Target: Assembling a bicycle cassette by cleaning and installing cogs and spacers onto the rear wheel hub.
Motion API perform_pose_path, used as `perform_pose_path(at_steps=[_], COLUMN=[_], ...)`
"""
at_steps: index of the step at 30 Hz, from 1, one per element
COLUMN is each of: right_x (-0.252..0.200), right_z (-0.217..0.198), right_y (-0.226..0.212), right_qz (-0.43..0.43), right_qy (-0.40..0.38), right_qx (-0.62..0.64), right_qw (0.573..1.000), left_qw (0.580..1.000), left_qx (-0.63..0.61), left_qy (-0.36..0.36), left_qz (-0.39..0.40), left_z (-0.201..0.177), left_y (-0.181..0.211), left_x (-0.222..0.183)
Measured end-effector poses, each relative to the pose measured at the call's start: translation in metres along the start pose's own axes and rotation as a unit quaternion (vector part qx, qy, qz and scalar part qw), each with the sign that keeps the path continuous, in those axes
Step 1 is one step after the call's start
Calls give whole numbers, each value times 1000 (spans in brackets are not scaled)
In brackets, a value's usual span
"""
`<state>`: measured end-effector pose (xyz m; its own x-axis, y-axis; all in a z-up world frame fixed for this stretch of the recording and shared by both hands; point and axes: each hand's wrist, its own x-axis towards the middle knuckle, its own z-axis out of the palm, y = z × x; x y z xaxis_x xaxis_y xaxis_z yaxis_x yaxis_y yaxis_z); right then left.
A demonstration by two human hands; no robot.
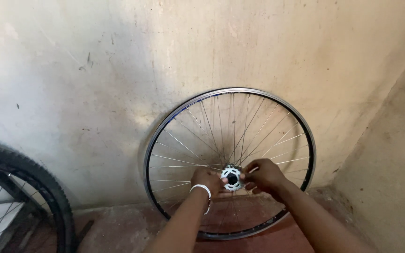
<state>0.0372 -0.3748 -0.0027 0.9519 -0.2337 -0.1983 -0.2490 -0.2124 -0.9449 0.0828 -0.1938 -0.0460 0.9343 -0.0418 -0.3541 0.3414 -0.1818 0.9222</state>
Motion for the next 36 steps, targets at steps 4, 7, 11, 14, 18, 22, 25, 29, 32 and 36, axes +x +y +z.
perform_pose_path(at_steps=[4,7,11,14,18,22,25,29,32,36], right_x=[-12,-5,3,6,16,27,26,23,26,30], right_z=[-4,-6,-5,-4,-4,-4,-4,2,4,2], right_y=[-3,5,16,16,29,39,38,29,33,32], right_qz=[58,63,46,8,-5,-31,-57,-59,-79,-81], right_qy=[-18,-24,-19,-14,-9,3,-9,-8,6,4], right_qx=[3,-5,-51,-79,-94,-109,-141,-213,-240,-236], right_qw=[998,998,997,997,995,994,988,975,967,968], left_qw=[939,942,996,993,967,971,970,964,961,970], left_qx=[306,318,-40,10,140,150,152,175,184,160], left_qy=[-130,-82,64,98,204,179,181,193,190,173], left_qz=[92,75,-48,-62,60,56,50,45,78,60], left_z=[33,37,27,31,49,46,43,46,46,44], left_y=[-55,-33,-13,-3,-43,-31,-19,-31,-30,-20], left_x=[89,41,-6,-9,30,18,1,18,16,6])
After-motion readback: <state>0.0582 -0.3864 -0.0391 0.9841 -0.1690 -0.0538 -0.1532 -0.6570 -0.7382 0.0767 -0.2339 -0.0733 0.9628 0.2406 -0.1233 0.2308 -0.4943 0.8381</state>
